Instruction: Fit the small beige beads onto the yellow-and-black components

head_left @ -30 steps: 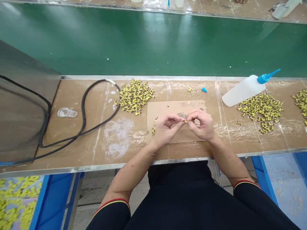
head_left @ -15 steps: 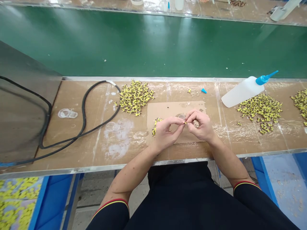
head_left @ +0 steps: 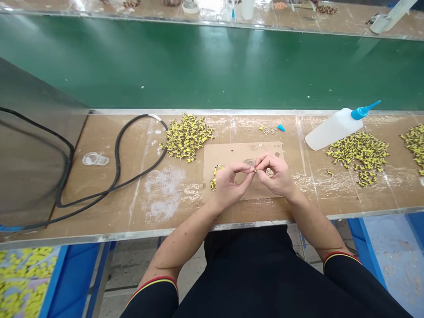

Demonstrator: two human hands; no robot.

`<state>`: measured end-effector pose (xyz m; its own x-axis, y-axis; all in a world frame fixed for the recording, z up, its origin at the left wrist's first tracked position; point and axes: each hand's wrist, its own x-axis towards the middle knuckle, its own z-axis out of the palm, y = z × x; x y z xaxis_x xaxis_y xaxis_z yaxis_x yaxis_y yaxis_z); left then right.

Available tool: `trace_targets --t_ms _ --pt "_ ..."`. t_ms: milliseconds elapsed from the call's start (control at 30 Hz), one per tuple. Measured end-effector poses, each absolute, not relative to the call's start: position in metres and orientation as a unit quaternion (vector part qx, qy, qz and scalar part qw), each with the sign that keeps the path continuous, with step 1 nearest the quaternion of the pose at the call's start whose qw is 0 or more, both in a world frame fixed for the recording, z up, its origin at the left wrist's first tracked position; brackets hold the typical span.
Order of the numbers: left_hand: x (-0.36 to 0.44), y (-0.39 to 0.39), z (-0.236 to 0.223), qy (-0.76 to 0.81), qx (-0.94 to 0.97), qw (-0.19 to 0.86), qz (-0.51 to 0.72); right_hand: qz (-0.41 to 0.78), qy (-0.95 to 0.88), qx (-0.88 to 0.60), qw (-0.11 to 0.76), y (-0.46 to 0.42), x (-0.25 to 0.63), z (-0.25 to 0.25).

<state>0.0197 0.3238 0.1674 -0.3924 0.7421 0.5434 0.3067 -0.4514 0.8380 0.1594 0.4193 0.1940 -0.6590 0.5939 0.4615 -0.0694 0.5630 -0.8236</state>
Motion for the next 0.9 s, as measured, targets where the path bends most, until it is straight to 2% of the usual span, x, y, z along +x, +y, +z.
trace_targets --t_ms 100,167,300,400,467,700,900 --pt "0.019 0.325 0.168 0.501 0.499 0.211 0.675 0.443 -0.800 -0.167 0.370 0.421 0.162 0.193" --pt "0.009 0.329 0.169 0.505 0.483 0.204 0.686 0.458 -0.787 -0.175 0.373 0.423 0.165 0.192" --pt "-0.037 0.339 0.170 0.536 0.469 0.062 0.699 0.471 -0.765 -0.189 0.397 0.429 0.172 0.190" --pt "-0.081 0.345 0.166 0.611 0.450 -0.059 0.649 0.458 -0.771 -0.184 0.401 0.433 0.175 0.191" --pt "-0.102 0.349 0.161 0.663 0.436 -0.095 0.601 0.441 -0.783 -0.182 0.400 0.433 0.175 0.194" --pt "-0.118 0.365 0.142 0.766 0.473 -0.074 0.428 0.391 -0.817 -0.175 0.387 0.434 0.175 0.199" --pt "-0.118 0.355 0.152 0.773 0.505 -0.032 0.381 0.371 -0.817 -0.186 0.401 0.441 0.182 0.201"
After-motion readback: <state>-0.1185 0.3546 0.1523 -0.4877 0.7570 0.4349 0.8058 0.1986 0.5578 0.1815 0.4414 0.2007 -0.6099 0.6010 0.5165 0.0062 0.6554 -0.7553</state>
